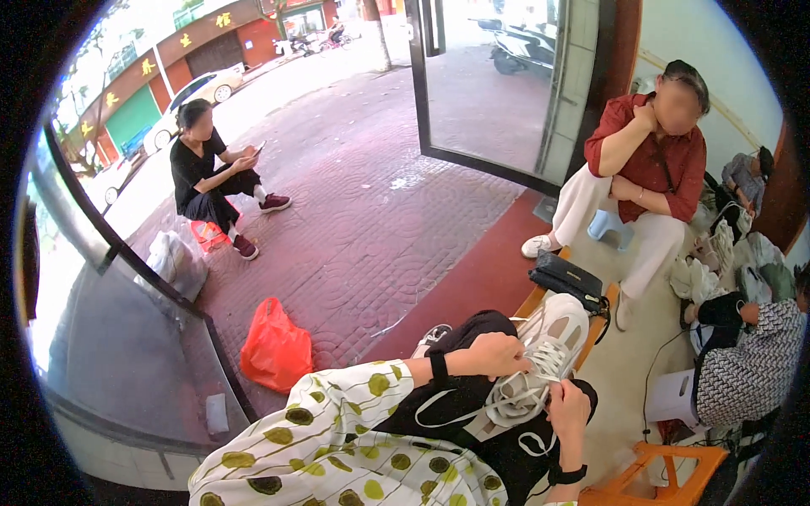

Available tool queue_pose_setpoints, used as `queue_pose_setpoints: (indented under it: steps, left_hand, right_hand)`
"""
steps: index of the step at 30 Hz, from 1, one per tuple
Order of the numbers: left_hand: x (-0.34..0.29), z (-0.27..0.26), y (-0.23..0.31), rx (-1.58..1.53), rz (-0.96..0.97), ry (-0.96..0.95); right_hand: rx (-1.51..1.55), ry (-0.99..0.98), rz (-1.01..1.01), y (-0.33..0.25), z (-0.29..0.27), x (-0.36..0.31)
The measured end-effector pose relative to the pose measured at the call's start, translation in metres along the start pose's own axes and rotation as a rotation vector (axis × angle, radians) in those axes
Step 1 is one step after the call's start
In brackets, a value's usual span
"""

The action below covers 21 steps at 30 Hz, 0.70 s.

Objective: The recorder is threading laces into a white sneaker while it is positioned on their lap.

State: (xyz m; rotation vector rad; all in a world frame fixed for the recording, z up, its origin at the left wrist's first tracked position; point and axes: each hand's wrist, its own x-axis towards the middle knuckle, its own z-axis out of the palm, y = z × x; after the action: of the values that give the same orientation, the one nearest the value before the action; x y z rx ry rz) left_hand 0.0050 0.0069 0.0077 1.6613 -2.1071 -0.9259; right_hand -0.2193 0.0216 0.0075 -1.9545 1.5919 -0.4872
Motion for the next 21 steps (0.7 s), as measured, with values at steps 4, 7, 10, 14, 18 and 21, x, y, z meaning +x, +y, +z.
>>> queue_pose_setpoints:
  steps: [4,7,10,14,18,21]
  left_hand:
    - [0.007,0.018,-0.019,0.097,0.101,0.184]
    - [0.003,0.003,-0.015,0.314,0.229,0.252]
    - [0.0,-0.012,-0.007,0.394,0.511,0.351]
    - [-0.004,0.008,-0.001,0.069,0.329,0.245]
    - [-0.02,0.011,-0.004,-0.084,0.046,0.221]
    - [-0.027,-0.001,0.0,-0.132,-0.022,0.083]
  right_hand:
    - [-0.193,0.226,-0.297,0.023,0.021,0.007]
    - [-0.324,0.192,-0.319,0.016,0.009,0.004]
    - [-0.32,0.334,-0.322,0.017,-0.002,0.004]
    - [-0.277,0.402,-0.364,-0.001,-0.007,-0.007]
    - [0.23,-0.006,0.047,0.005,0.002,-0.012]
    - [0.122,-0.014,0.015,0.001,0.005,-0.007]
